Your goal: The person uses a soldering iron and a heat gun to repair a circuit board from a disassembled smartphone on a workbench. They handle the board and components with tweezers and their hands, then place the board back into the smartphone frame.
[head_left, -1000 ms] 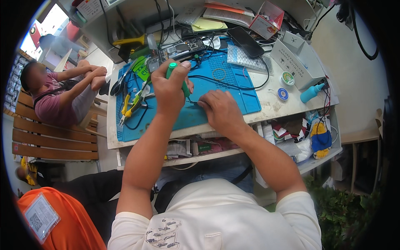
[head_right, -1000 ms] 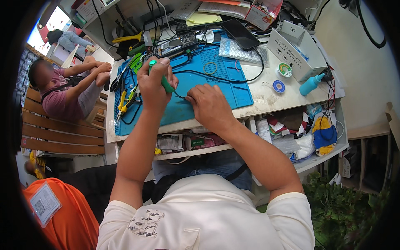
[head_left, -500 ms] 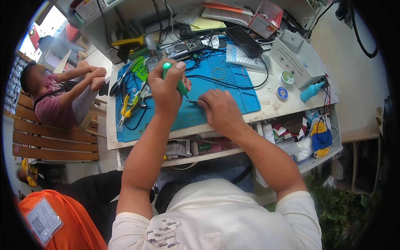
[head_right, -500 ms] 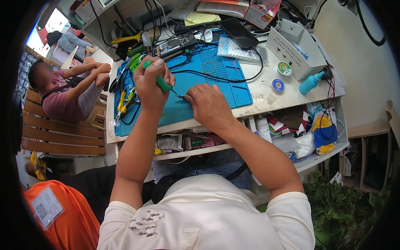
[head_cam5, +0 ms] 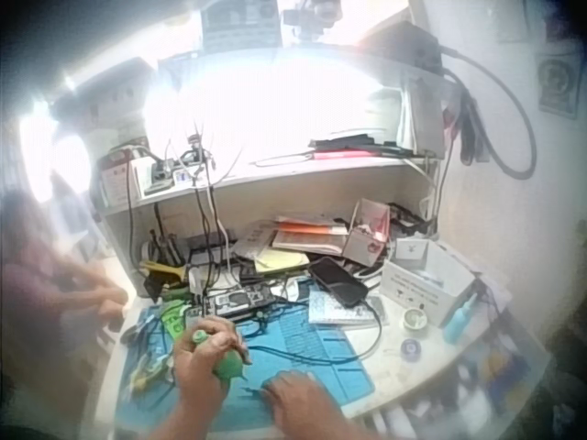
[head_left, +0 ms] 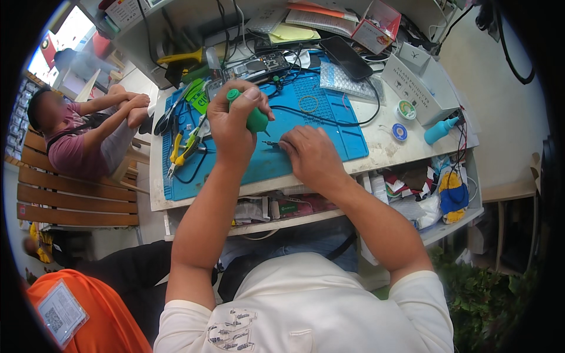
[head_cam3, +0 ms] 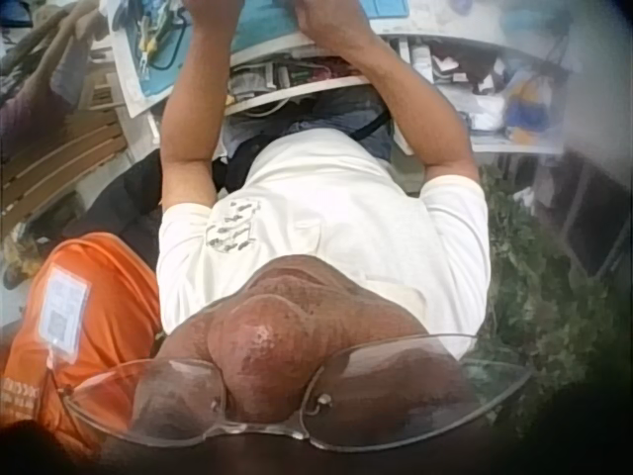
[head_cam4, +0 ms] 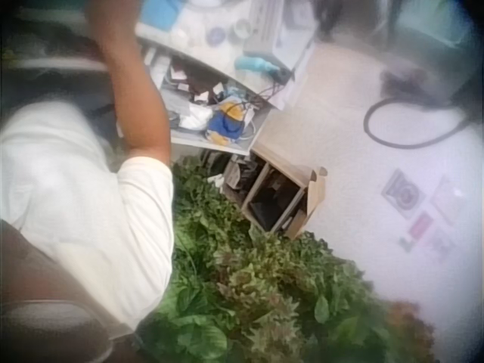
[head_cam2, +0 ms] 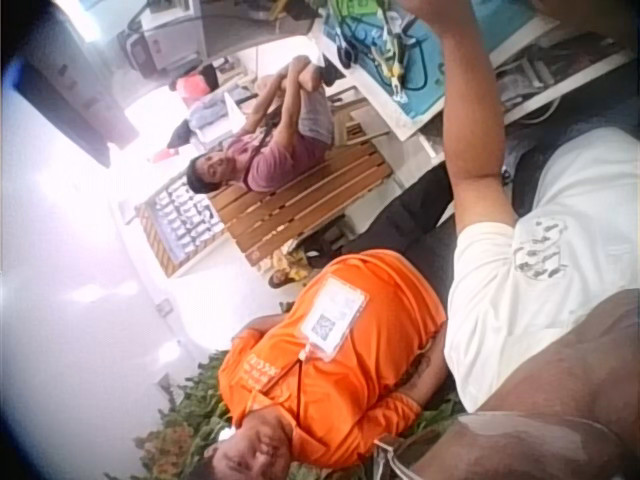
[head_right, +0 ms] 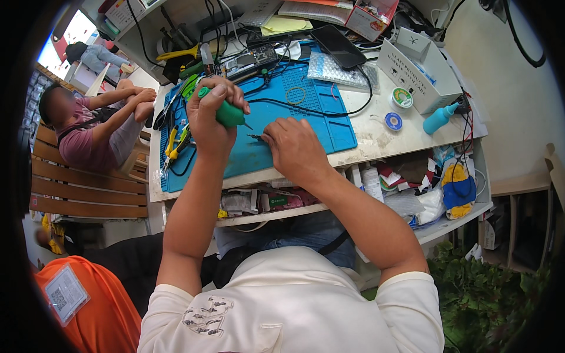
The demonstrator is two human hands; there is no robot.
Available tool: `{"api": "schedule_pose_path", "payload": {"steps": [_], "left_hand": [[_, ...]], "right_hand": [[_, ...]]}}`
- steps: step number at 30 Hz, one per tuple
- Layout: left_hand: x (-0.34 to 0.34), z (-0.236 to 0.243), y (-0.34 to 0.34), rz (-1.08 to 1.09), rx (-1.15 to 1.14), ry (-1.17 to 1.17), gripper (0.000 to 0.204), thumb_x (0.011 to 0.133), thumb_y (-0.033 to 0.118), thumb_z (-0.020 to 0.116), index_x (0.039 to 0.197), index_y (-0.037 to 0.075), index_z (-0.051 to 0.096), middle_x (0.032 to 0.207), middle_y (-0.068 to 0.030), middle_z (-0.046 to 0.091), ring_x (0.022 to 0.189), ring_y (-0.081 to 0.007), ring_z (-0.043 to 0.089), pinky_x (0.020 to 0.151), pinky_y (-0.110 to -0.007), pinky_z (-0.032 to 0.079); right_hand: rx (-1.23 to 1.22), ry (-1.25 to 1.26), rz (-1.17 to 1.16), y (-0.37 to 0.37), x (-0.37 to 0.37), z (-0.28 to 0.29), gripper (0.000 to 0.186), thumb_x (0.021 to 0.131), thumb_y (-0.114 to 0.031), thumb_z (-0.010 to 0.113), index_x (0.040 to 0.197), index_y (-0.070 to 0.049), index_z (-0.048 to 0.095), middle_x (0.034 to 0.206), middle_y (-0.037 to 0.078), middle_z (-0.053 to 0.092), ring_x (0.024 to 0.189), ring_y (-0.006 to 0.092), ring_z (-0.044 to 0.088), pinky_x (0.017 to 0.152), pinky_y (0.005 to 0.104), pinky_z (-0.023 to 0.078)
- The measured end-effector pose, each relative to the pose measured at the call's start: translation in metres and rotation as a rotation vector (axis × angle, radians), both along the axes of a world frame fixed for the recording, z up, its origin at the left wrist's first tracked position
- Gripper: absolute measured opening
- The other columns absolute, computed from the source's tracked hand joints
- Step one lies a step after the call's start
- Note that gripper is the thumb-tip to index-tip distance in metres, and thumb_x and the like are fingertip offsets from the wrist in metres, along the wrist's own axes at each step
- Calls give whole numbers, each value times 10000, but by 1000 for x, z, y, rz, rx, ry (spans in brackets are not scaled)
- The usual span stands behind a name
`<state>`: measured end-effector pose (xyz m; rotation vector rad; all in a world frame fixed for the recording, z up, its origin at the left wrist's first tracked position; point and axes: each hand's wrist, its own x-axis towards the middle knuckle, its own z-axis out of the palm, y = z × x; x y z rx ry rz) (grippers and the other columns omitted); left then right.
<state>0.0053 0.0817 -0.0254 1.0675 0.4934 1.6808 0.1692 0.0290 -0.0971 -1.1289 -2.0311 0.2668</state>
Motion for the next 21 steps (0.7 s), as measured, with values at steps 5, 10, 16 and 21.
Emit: {"api": "schedule_pose_path", "payload": {"steps": [5, 10, 16, 21], "left_hand": [[-20, -18, 7, -38, -41, 220, 174, 996, 75, 690, 841, 28, 627, 775, -45, 538, 680, -155, 578, 545, -340, 523], [-8, -7, -2, -57, -72, 142, 175, 989, 74, 697, 839, 27, 620, 749, -42, 532, 614, -145, 536, 532, -325, 501], [-6, -18, -8, -78, -30, 264, 183, 984, 92, 707, 843, 29, 608, 731, -37, 519, 629, -125, 523, 566, -335, 498], [-15, -19, -1, -74, -59, 269, 160, 983, 106, 725, 879, 18, 643, 734, -34, 529, 635, -126, 535, 571, -338, 501]], "right_hand": [[2, -2, -3, -1, -1, 3, 56, 1044, -110, 723, 1045, -55, 731, 976, 105, 709, 970, 340, 669, 872, 478, 477], [10, 63, -30, 0, -1, 1, 56, 1037, -85, 721, 1026, -31, 719, 965, 137, 691, 956, 362, 656, 878, 495, 495], [8, 151, -65, 2, -1, 0, 48, 1015, -37, 722, 993, -3, 696, 954, 180, 676, 938, 400, 643, 863, 510, 514], [-13, 168, -48, 2, -1, 1, 65, 1011, -54, 736, 980, -3, 711, 942, 167, 681, 927, 394, 646, 870, 506, 513]]}}
